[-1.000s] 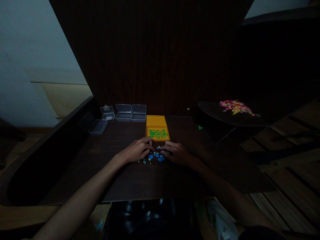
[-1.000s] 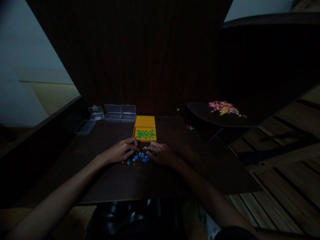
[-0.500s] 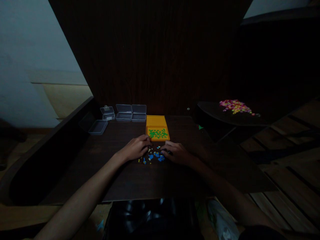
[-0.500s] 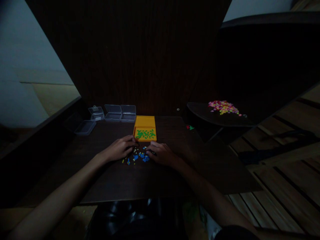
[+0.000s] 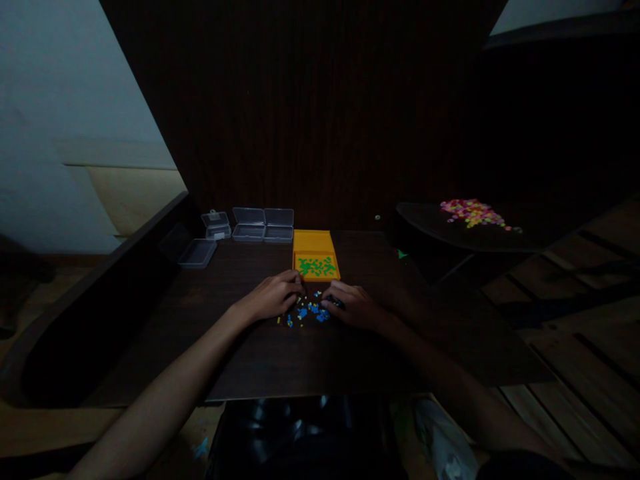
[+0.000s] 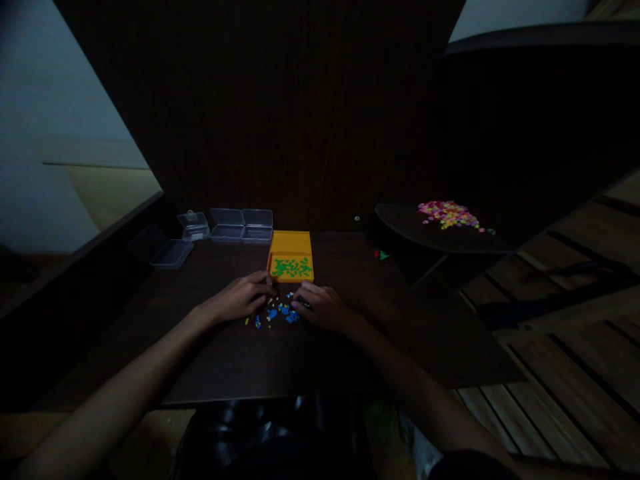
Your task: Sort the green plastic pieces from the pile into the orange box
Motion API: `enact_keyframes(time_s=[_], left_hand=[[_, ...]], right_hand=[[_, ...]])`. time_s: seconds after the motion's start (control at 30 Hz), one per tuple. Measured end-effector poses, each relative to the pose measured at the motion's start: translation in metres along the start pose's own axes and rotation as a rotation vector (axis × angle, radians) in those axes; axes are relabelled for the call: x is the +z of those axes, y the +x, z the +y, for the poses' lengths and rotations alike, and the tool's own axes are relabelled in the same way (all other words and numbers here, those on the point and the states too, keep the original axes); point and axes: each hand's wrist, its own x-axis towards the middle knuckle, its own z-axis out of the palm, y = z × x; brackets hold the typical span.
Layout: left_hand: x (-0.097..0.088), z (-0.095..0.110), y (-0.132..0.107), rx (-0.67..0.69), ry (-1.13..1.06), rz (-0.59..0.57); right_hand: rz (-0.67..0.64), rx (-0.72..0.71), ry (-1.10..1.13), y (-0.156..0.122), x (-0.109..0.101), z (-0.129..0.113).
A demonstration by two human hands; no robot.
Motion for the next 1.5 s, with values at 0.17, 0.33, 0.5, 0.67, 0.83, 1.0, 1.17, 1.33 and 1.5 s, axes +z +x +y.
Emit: enact_keyframes(time_s=[0.17,0.33,0.5,0.67,0.83,1.0,1.17,1.33,1.5], left_hand=[[-0.001,0.000,0.000,-0.016,-0.045,0.004],[-0.004,0.001,0.000,-0.012,-0.108,0.028],[-0.005,0.000,0.000,0.011,-0.139,0.020],[-0.006,0.001,-0.001,-0.001,-0.128,0.010],[-0.005,0.001,0.000,-0.001,-0.106,0.010],[-0.002,-0.002,0.000,-0.005,-0.073,0.007],[-0.005,0.000,0.000,-0.023,-0.050,0.017],[-0.005,-0.002,0.000,-0.076,0.029,0.079],[-0.003,-0.007,0.000,-0.153,0.087,0.122]], right_hand=[[-0.009,0.020,-0.008,0.000,0.001,0.000],[-0.026,0.041,-0.020,-0.001,0.001,-0.001],[-0.044,0.056,-0.028,-0.001,-0.001,-0.002],[-0.045,0.059,-0.006,-0.001,-0.004,-0.005],[-0.059,0.022,-0.002,-0.002,-0.006,-0.005],[-0.059,0.018,-0.004,-0.002,-0.006,-0.004],[-0.070,0.038,-0.009,-0.001,-0.005,-0.004],[-0.058,0.043,-0.016,-0.001,-0.005,-0.005],[-0.056,0.012,-0.043,-0.002,-0.009,-0.002]])
